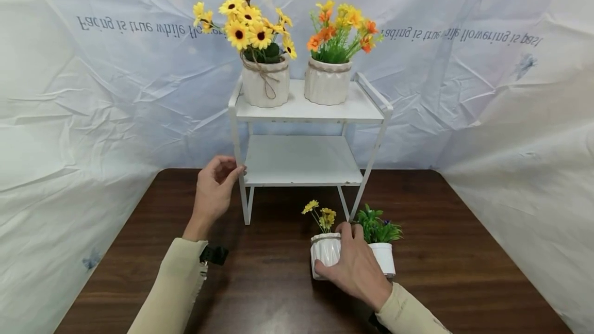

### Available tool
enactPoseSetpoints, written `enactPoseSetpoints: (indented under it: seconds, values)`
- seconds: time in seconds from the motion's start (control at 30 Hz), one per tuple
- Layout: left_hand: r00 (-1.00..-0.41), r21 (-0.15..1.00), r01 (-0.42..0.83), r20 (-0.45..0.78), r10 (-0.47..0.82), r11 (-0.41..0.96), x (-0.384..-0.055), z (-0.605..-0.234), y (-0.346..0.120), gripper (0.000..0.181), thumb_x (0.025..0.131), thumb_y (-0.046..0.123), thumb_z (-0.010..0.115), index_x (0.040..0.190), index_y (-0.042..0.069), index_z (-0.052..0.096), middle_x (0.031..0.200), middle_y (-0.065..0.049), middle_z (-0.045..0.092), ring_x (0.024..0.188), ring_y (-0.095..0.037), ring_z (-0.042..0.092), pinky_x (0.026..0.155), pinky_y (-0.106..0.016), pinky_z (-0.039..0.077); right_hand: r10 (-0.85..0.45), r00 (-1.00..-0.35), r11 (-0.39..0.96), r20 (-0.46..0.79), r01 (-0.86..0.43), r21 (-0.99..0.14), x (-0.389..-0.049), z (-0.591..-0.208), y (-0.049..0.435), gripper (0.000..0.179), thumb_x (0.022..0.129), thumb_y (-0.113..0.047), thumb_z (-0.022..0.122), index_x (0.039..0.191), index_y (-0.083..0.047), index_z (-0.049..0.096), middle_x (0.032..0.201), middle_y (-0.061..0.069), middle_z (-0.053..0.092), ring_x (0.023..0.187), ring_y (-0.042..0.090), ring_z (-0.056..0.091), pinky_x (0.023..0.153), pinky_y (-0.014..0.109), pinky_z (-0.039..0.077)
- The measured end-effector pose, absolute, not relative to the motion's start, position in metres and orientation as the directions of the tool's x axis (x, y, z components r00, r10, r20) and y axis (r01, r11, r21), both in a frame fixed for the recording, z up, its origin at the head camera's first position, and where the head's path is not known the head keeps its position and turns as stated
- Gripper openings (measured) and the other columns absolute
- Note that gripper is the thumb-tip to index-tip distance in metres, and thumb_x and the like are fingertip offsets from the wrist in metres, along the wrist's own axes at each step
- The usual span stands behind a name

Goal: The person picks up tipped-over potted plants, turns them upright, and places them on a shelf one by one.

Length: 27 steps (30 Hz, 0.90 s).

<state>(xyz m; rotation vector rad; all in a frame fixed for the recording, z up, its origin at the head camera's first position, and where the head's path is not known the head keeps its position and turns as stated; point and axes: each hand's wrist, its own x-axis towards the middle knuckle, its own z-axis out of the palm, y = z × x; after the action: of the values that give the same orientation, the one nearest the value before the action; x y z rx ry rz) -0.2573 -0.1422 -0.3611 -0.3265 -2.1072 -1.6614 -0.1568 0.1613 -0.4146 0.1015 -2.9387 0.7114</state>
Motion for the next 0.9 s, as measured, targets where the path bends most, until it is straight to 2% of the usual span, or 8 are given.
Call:
enactPoseSetpoints:
  seconds: [0.23, 0.73, 0.9]
  values:
    - [-0.872, 0.855, 0.451, 0.483, -0.077, 0.256, -0.258, -0.362, -0.143, 0.021, 0.100, 0.018, 0.066, 0.116, 0.003, 0.065, 0.108, -0.018, 0.074, 0.096, -0.016, 0.068, 0.077, -0.020, 0.051, -0.045, -0.984, 0.876, 0.172, -0.121, -0.466, -0.153, -0.413, 0.161, 0.072, 0.069, -0.045, 0.081, 0.122, -0.006, 0.052, 0.107, 0.014, 0.047, 0.065, 0.015, 0.045, 0.057, 0.026, 0.042]
    - [-0.871, 0.850, 0.455, 0.487, -0.069, 0.265, -0.257, -0.362, -0.143, 0.022, 0.100, 0.017, 0.066, 0.116, 0.002, 0.065, 0.107, -0.018, 0.075, 0.095, -0.013, 0.068, 0.078, -0.017, 0.051, -0.070, -0.943, 0.846, 0.325, -0.228, -0.482, -0.149, -0.397, 0.155, 0.074, 0.063, -0.039, 0.083, 0.121, -0.008, 0.050, 0.114, 0.011, 0.044, 0.070, 0.012, 0.046, 0.058, 0.021, 0.043]
    - [-0.869, 0.845, 0.455, 0.490, -0.068, 0.279, -0.257, -0.361, -0.144, 0.022, 0.100, 0.017, 0.066, 0.116, 0.001, 0.065, 0.107, -0.018, 0.075, 0.098, -0.020, 0.070, 0.077, -0.016, 0.050, -0.070, -0.917, 0.830, 0.393, -0.272, -0.487, -0.150, -0.388, 0.151, 0.074, 0.064, -0.039, 0.085, 0.121, -0.009, 0.047, 0.114, 0.011, 0.044, 0.071, 0.012, 0.046, 0.058, 0.022, 0.043]
